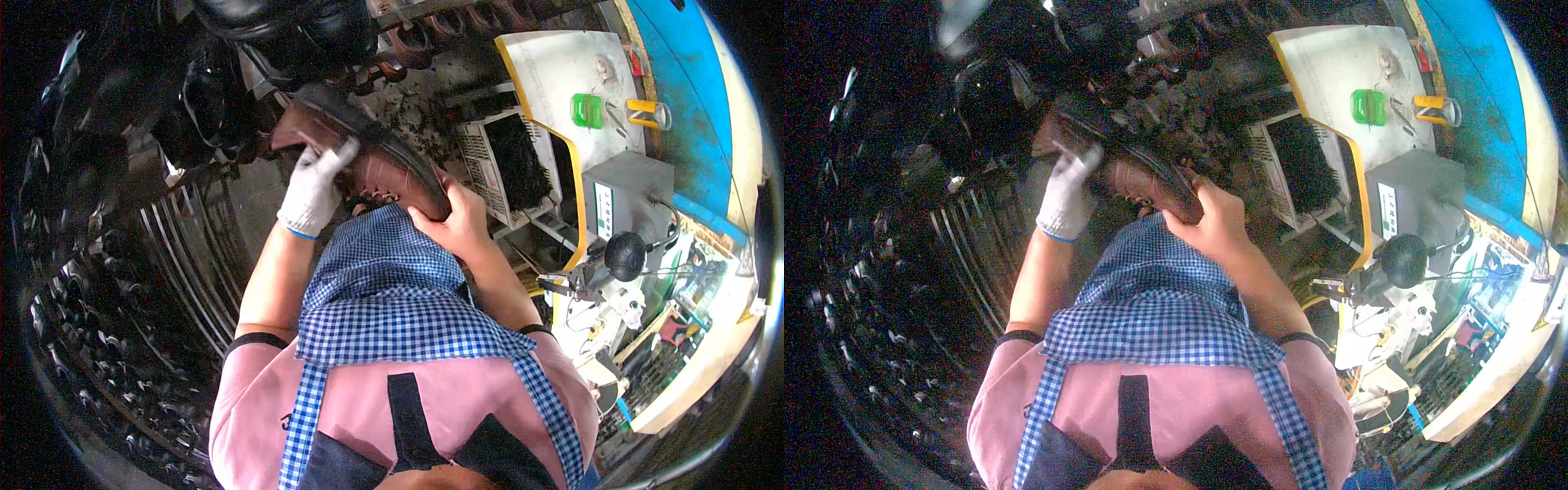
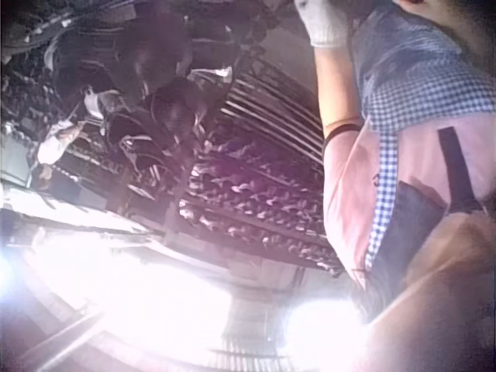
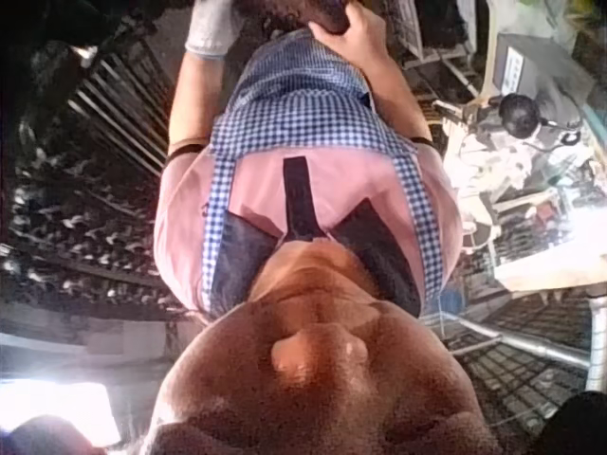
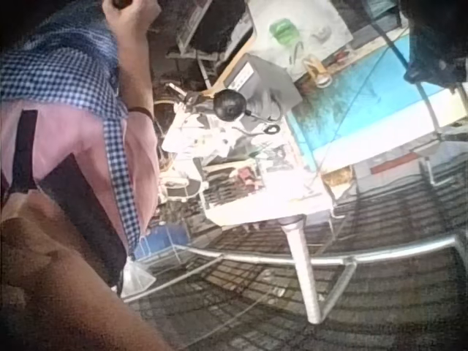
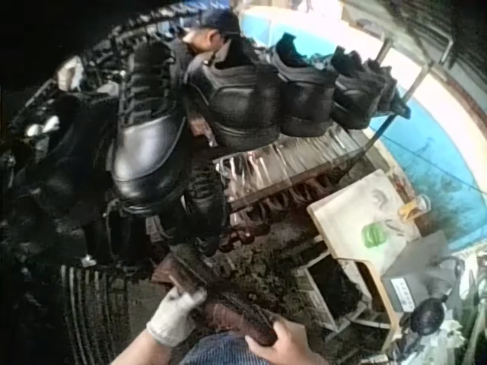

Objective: Using a small hand tool to trim or clean the edges of manufactured shoes in a production line setting.

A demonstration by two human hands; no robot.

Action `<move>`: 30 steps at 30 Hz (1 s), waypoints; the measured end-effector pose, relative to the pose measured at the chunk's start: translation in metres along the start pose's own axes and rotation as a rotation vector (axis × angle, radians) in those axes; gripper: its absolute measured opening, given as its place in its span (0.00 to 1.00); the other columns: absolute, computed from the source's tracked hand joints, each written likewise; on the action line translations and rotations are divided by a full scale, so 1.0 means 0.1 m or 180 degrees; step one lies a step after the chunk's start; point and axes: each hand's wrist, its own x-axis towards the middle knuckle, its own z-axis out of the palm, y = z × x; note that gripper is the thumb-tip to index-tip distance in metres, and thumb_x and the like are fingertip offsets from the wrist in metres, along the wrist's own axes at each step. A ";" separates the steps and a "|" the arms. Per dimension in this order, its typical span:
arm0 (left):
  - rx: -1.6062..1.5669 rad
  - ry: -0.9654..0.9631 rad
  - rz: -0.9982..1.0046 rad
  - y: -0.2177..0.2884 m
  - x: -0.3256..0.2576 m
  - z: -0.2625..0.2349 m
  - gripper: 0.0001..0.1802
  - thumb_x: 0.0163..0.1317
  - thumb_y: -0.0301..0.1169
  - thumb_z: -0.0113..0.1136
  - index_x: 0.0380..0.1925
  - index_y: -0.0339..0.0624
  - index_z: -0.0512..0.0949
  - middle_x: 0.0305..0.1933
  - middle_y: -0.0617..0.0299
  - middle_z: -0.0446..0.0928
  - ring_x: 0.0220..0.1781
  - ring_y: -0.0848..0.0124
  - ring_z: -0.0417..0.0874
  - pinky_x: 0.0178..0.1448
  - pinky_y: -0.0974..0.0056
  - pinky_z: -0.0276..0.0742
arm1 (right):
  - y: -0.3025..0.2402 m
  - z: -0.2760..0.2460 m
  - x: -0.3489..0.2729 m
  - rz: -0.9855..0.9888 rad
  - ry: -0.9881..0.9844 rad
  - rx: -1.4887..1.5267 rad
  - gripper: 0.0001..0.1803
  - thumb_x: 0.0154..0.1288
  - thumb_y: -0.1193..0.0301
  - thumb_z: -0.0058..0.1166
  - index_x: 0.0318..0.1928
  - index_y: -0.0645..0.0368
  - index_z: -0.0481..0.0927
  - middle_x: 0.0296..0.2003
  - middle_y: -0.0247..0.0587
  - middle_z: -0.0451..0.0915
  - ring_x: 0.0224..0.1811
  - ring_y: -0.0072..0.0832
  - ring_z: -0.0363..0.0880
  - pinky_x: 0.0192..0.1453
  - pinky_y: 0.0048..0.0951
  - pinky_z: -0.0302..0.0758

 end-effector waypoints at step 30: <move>0.4232 -0.1349 0.2799 -0.16 -0.89 -0.32 0.13 0.51 0.28 0.62 0.38 0.41 0.77 0.32 0.60 0.78 0.34 0.67 0.79 0.37 0.64 0.75 | -1.23 -0.41 0.45 -0.1545 -0.1111 -0.1586 0.13 0.42 0.68 0.61 0.26 0.56 0.69 0.27 0.35 0.65 0.29 0.27 0.73 0.22 0.25 0.72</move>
